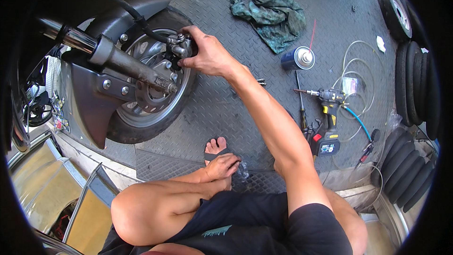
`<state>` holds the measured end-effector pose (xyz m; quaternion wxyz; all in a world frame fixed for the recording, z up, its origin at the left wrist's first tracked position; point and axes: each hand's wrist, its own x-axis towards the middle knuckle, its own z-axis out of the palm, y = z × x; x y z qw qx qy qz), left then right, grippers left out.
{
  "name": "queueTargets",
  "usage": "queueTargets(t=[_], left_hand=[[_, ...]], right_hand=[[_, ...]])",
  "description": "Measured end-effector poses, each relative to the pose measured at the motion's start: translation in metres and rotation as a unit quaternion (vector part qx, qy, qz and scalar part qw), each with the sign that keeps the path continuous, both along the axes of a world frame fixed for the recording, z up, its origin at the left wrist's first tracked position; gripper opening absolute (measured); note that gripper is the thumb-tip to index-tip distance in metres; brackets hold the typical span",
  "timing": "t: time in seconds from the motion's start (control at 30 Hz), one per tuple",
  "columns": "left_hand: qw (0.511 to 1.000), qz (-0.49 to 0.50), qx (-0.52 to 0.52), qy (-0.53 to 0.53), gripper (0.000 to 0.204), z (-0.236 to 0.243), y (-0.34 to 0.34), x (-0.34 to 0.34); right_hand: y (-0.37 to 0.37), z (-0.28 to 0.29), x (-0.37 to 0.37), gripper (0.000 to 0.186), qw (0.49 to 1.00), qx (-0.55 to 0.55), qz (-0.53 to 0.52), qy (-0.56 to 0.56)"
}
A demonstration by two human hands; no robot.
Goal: The person searches through a cluttered workshop for tools and parts, then sits on the floor to work on a motorcycle's front brake assembly. They clean and inspect brake components, apply lubricant, and use a power drill to tighten bolts on the brake caliper.
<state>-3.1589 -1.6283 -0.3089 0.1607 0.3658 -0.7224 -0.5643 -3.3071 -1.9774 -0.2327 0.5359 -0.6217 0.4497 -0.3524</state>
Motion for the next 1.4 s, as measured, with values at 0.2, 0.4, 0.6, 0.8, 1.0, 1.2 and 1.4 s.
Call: queueTargets(t=[0.2,0.4,0.6,0.8,1.0,1.2,1.4], left_hand=[[0.999,0.04,-0.003,0.01,0.017,-0.008,0.006,0.001],[0.999,0.041,-0.008,0.008,0.016,-0.006,0.006,0.002],[0.999,0.044,-0.007,0.006,0.016,-0.005,0.005,0.004],[0.999,0.037,-0.005,0.004,0.02,-0.002,0.003,0.003],[0.999,0.034,-0.006,0.003,0.021,-0.003,0.003,0.002],[0.999,0.05,-0.01,0.004,0.018,-0.003,0.005,0.002],[0.999,0.047,0.002,0.005,0.016,-0.005,0.005,-0.002]], right_hand=[[0.001,-0.009,-0.012,0.083,0.995,0.074,-0.005,-0.071],[-0.009,-0.028,-0.01,0.044,0.918,0.23,-0.083,-0.311],[-0.004,-0.025,-0.007,0.047,0.868,0.296,-0.062,-0.393],[-0.006,-0.019,-0.006,0.071,0.965,0.164,0.011,-0.202],[-0.013,0.011,0.002,0.073,0.997,0.047,0.055,0.003],[-0.01,0.026,0.003,0.078,0.994,0.005,0.097,0.057],[0.001,0.023,-0.002,0.077,0.994,0.032,0.101,0.036]])
